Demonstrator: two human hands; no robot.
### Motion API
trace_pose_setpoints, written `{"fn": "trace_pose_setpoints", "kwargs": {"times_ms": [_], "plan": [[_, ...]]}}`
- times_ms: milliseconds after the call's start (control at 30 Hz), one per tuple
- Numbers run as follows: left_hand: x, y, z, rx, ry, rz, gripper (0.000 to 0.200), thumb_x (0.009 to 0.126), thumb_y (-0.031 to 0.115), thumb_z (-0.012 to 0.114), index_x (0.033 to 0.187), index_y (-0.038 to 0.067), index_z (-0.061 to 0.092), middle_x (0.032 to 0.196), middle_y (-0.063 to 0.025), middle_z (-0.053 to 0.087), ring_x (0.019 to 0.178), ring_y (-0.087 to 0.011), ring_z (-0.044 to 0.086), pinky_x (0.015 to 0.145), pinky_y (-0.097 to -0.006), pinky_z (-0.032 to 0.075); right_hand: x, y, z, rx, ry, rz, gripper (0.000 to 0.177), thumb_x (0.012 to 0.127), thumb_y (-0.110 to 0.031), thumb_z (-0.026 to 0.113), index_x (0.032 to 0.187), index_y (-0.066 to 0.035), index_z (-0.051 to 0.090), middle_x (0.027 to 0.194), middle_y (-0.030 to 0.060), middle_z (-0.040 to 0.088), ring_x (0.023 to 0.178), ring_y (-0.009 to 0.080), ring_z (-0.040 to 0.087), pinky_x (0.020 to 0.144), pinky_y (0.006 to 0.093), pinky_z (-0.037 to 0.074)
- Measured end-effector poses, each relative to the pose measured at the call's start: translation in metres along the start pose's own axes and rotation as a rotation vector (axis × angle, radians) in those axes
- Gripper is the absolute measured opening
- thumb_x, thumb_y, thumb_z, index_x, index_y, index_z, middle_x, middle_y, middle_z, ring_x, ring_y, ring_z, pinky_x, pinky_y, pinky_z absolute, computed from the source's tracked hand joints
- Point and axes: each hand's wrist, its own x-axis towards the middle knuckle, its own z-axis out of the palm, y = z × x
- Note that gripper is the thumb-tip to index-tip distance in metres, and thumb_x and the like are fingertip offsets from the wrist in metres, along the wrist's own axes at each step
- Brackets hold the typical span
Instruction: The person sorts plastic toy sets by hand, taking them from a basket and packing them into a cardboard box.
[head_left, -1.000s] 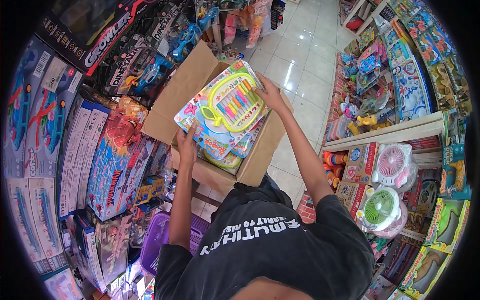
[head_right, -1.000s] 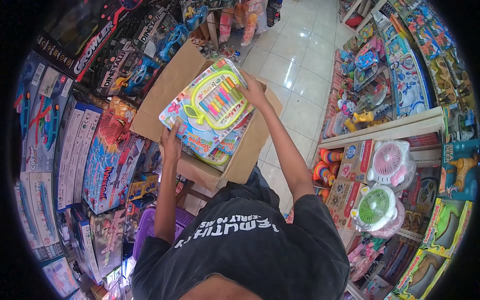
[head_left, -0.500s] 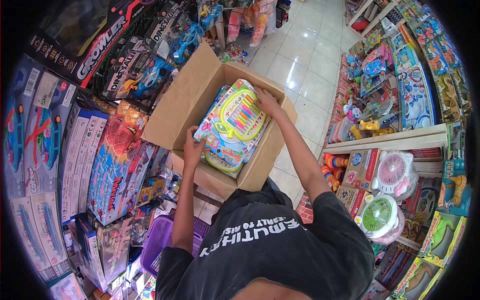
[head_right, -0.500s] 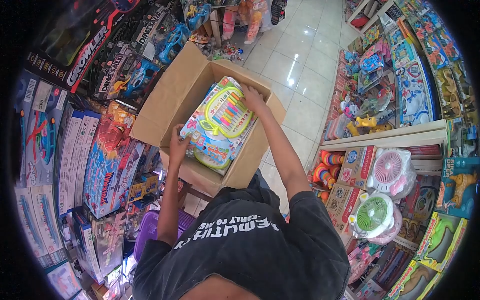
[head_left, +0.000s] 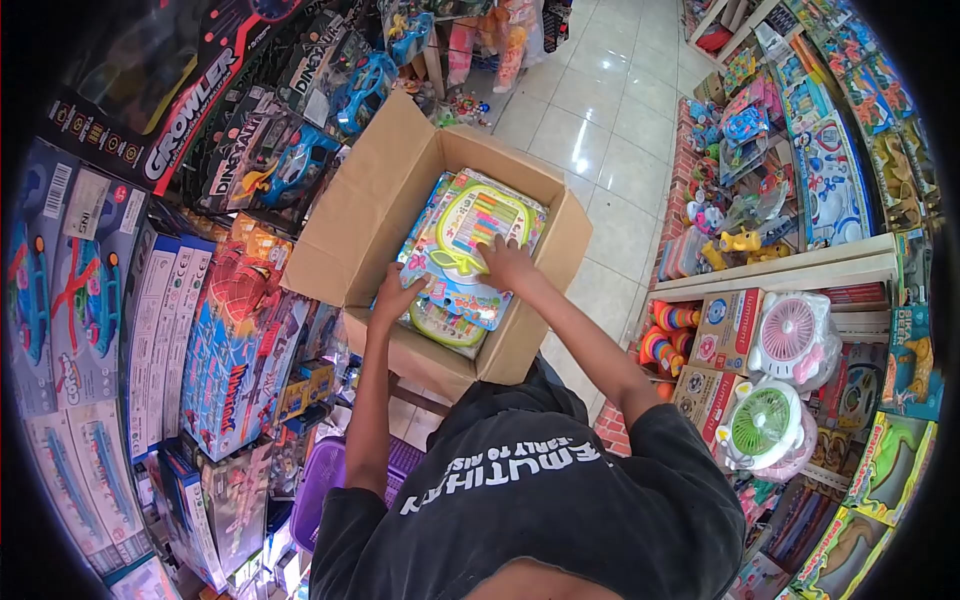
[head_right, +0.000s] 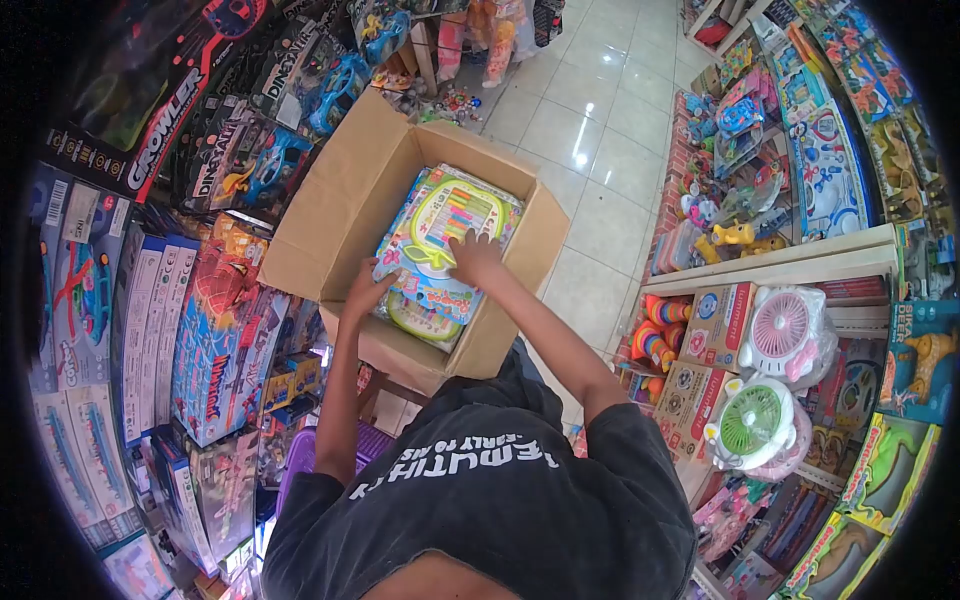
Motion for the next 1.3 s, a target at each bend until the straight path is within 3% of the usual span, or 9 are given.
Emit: {"fn": "trace_pose_setpoints", "kwargs": {"times_ms": [400, 500, 567, 600, 733, 833, 1033, 1200, 1300], "plan": [[-0.003, 0.002, 0.003, -0.038, -0.096, -0.002, 0.079, 0.072, 0.044, 0.068, 0.122, -0.007, 0.034, 0.116, -0.0277, 0.050, 0.108, -0.0332, 0.051, 0.090, -0.0366, 0.040, 0.003, 0.002, 0.018, 0.000, 0.095, 0.050, 0.077, 0.072, -0.049, 0.062, 0.134, -0.015, 0.032, 0.133, 0.0252, 0.032, 0.119, 0.0425, 0.036, 0.090, 0.0506, 0.040], [-0.028, 0.019, -0.002, 0.059, -0.026, 0.114, 0.061, 0.077, 0.034, 0.064, 0.119, -0.004, 0.041, 0.116, -0.0229, 0.051, 0.107, -0.0334, 0.051, 0.089, -0.0361, 0.040, 0.003, 0.004, 0.020, 0.029, 0.129, 0.034, 0.071, 0.073, -0.046, 0.062, 0.131, -0.014, 0.037, 0.133, 0.0218, 0.032, 0.118, 0.0403, 0.036, 0.089, 0.0547, 0.037], [-0.046, 0.024, -0.007, 0.087, 0.163, 0.479, 0.041, 0.081, 0.023, 0.060, 0.112, -0.001, 0.048, 0.111, -0.0185, 0.052, 0.104, -0.0344, 0.051, 0.088, -0.0368, 0.040, -0.002, 0.002, 0.019, -0.025, 0.184, 0.011, 0.066, 0.074, -0.043, 0.062, 0.127, -0.011, 0.041, 0.131, 0.0207, 0.036, 0.118, 0.0405, 0.036, 0.091, 0.0538, 0.036], [-0.058, 0.031, -0.012, 0.011, 0.149, 0.487, 0.027, 0.080, 0.016, 0.057, 0.104, 0.002, 0.054, 0.107, -0.0158, 0.054, 0.102, -0.0331, 0.051, 0.089, -0.0376, 0.038, -0.005, 0.001, 0.024, -0.097, 0.289, -0.039, 0.060, 0.074, -0.040, 0.062, 0.122, -0.009, 0.044, 0.127, 0.0194, 0.040, 0.118, 0.0383, 0.037, 0.091, 0.0525, 0.034], [-0.095, 0.029, -0.028, 0.308, 0.149, 0.666, 0.020, 0.077, 0.015, 0.059, 0.094, 0.006, 0.058, 0.101, -0.0110, 0.056, 0.100, -0.0264, 0.052, 0.092, -0.0412, 0.033, -0.042, -0.023, 0.023, 0.118, 0.429, -0.350, 0.049, 0.078, -0.033, 0.059, 0.118, -0.007, 0.047, 0.117, 0.0167, 0.049, 0.111, 0.0321, 0.045, 0.088, 0.0477, 0.036], [-0.123, 0.024, -0.027, 0.454, 0.084, 0.785, 0.017, 0.077, 0.016, 0.060, 0.091, 0.006, 0.059, 0.098, -0.0090, 0.057, 0.102, -0.0253, 0.051, 0.095, -0.0462, 0.030, -0.080, -0.046, 0.020, 0.314, 0.262, -0.538, 0.045, 0.079, -0.029, 0.059, 0.117, -0.008, 0.048, 0.107, 0.0160, 0.055, 0.102, 0.0332, 0.051, 0.086, 0.0445, 0.038], [-0.139, -0.001, -0.010, 0.441, 0.179, 0.813, 0.014, 0.079, 0.020, 0.058, 0.086, 0.007, 0.060, 0.094, -0.0071, 0.056, 0.108, -0.0248, 0.049, 0.104, -0.0490, 0.020, -0.128, -0.065, 0.046, 0.397, 0.223, -0.671, 0.047, 0.075, -0.028, 0.060, 0.116, -0.010, 0.047, 0.105, 0.0127, 0.054, 0.102, 0.0307, 0.049, 0.086, 0.0448, 0.035], [-0.133, 0.000, -0.009, 0.447, 0.106, 0.721, 0.016, 0.082, 0.022, 0.056, 0.087, 0.007, 0.059, 0.096, -0.0064, 0.056, 0.110, -0.0241, 0.047, 0.103, -0.0484, 0.020, -0.141, -0.072, 0.078, -0.136, 0.440, -0.700, 0.063, 0.066, -0.019, 0.068, 0.123, -0.016, 0.043, 0.119, 0.0073, 0.046, 0.108, 0.0236, 0.044, 0.087, 0.0417, 0.031], [-0.137, 0.000, -0.009, 0.461, 0.104, 0.712, 0.017, 0.083, 0.023, 0.055, 0.089, 0.007, 0.059, 0.103, -0.0075, 0.054, 0.113, -0.0254, 0.044, 0.103, -0.0481, 0.020, -0.137, -0.073, 0.085, -0.076, 0.468, -0.707, 0.065, 0.065, -0.022, 0.070, 0.124, -0.019, 0.044, 0.115, 0.0084, 0.048, 0.107, 0.0248, 0.045, 0.088, 0.0425, 0.030]]}}
